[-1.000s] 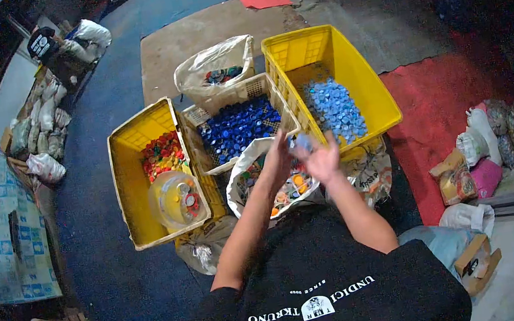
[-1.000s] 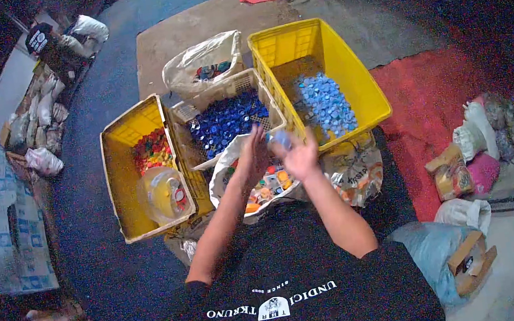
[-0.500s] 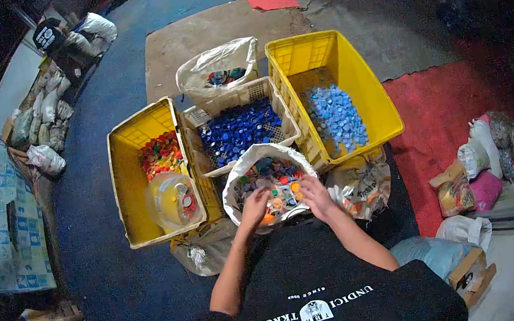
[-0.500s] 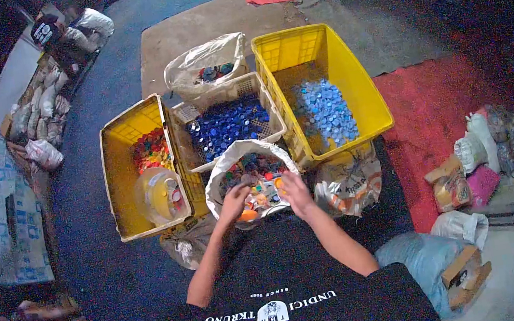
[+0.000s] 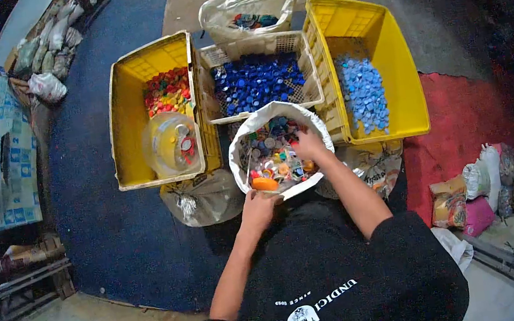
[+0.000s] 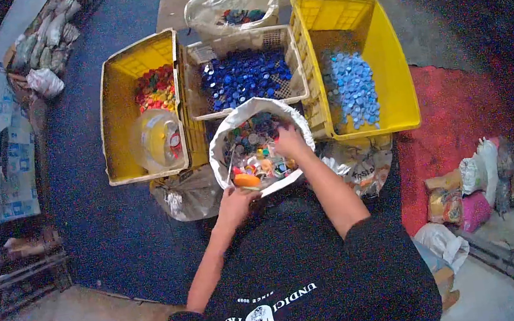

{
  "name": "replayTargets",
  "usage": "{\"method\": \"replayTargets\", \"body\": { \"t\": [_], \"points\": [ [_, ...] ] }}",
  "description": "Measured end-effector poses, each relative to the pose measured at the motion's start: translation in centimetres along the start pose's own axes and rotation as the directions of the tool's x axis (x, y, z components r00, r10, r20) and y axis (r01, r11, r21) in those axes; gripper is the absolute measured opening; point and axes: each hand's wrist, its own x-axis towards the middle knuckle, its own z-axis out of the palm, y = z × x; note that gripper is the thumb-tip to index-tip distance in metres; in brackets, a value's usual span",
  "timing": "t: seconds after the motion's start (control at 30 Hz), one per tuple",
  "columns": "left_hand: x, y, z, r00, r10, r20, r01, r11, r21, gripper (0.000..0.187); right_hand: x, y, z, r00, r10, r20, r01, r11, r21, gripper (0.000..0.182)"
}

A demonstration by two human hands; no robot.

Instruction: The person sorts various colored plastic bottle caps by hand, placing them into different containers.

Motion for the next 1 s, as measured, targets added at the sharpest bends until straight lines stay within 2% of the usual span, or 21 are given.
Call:
{"method": "replayTargets", "body": {
  "t": [0.07,0.1,0.13,0.2,0.27,0.33,0.37,0.43,0.47,0.53,0.57,0.63,0.67,0.73,0.77,0.8,0.83,0.87,0.93,0.97,1.0],
  "points": [
    [-0.9,0.3,-0.3,1.000,-0.017,0.005,0.017,1.000,0.019,0.024,2.7,0.6,1.7,0.933,0.127,-0.338,-0.151,0.988,-0.046,0.053],
    [-1.1,0.4,-0.7,1.000,-0.024,0.014,0.023,0.999,0.036,0.029,3.7,0.2,1.3,0.963,0.250,-0.103,-0.252,0.968,-0.007,0.058],
    [-1.3,0.4,-1.0,0.999,-0.038,0.022,0.037,0.999,0.034,0.029,3.9,-0.4,1.8,0.966,0.245,-0.089,-0.246,0.969,-0.009,0.058],
    [-1.5,0.5,-1.4,0.997,-0.047,0.062,0.047,0.999,-0.001,0.030,3.0,-2.0,3.1,0.956,0.292,0.042,-0.286,0.953,-0.098,0.061],
    [-1.4,0.4,-1.9,1.000,-0.024,0.015,0.025,0.999,-0.044,0.027,2.2,-4.4,4.0,0.952,0.304,0.040,-0.296,0.944,-0.144,0.066],
    [-0.8,0.7,-3.2,0.992,-0.123,0.015,0.123,0.970,-0.210,0.025,0.3,-5.3,5.8,0.991,0.094,-0.090,-0.118,0.939,-0.322,0.070],
    [-0.4,0.3,-3.2,0.993,-0.118,0.022,0.120,0.969,-0.214,0.025,-0.4,-5.4,6.3,0.991,0.104,-0.087,-0.126,0.938,-0.322,0.070],
    [0.7,-0.7,-3.0,0.985,-0.170,-0.026,0.149,0.918,-0.367,0.024,-1.9,-5.3,7.3,0.993,-0.084,-0.087,0.049,0.937,-0.346,0.070],
    [1.6,-1.3,-2.9,0.986,-0.167,-0.021,0.147,0.916,-0.372,0.024,-2.7,-5.0,7.2,0.994,-0.077,-0.084,0.043,0.937,-0.347,0.070],
    [3.6,-2.7,-2.7,0.979,-0.202,0.036,0.201,0.907,-0.370,0.030,-5.1,-5.5,5.2,0.983,-0.133,0.125,0.139,0.989,-0.040,0.068],
    [4.7,-3.7,-2.0,0.979,-0.198,0.039,0.198,0.907,-0.372,0.030,-5.4,-4.9,6.2,0.982,-0.168,0.090,0.175,0.981,-0.079,0.066],
    [7.1,-5.7,0.5,0.985,-0.137,0.106,0.147,0.984,-0.099,0.035,-5.3,-3.1,8.4,0.978,-0.200,0.057,0.204,0.976,-0.081,0.065],
    [8.6,-6.5,1.4,0.985,-0.134,0.109,0.145,0.984,-0.101,0.035,-5.2,-2.6,9.0,0.971,-0.238,0.019,0.239,0.968,-0.083,0.065],
    [11.6,-7.3,3.0,0.971,-0.152,0.183,0.152,0.988,0.012,0.042,-6.6,-3.5,7.1,0.970,-0.230,0.075,0.236,0.967,-0.099,0.061],
    [12.5,-7.3,3.8,0.972,-0.144,0.187,0.145,0.989,0.011,0.042,-6.8,-3.6,7.0,0.969,-0.228,0.092,0.237,0.967,-0.097,0.059],
    [13.5,-7.2,4.3,0.980,-0.109,0.167,0.102,0.993,0.052,0.038,-7.0,-3.7,6.7,0.968,-0.228,0.106,0.238,0.966,-0.097,0.058],
    [14.7,-7.1,4.7,0.987,-0.073,0.145,0.059,0.994,0.095,0.033,-7.4,-3.9,6.5,0.965,-0.258,0.044,0.261,0.961,-0.096,0.047],
    [15.7,-6.8,5.1,0.988,-0.062,0.145,0.048,0.994,0.095,0.033,-7.7,-4.1,6.3,0.967,-0.251,0.036,0.253,0.963,-0.096,0.047],
    [18.1,-6.0,6.1,0.996,-0.011,0.089,0.004,0.997,0.080,0.029,-8.2,-4.9,5.4,0.968,-0.164,0.189,0.201,0.960,-0.196,0.040],
    [19.4,-5.8,6.8,0.999,0.001,0.035,-0.003,0.998,0.066,0.028,-8.3,-5.2,5.2,0.971,-0.131,0.200,0.166,0.972,-0.164,0.036],
    [20.6,-5.2,6.5,0.994,-0.006,0.105,-0.001,0.998,0.064,0.034,-7.8,-5.6,4.6,0.924,-0.056,0.379,0.152,0.962,-0.227,0.042]
  ]
}}
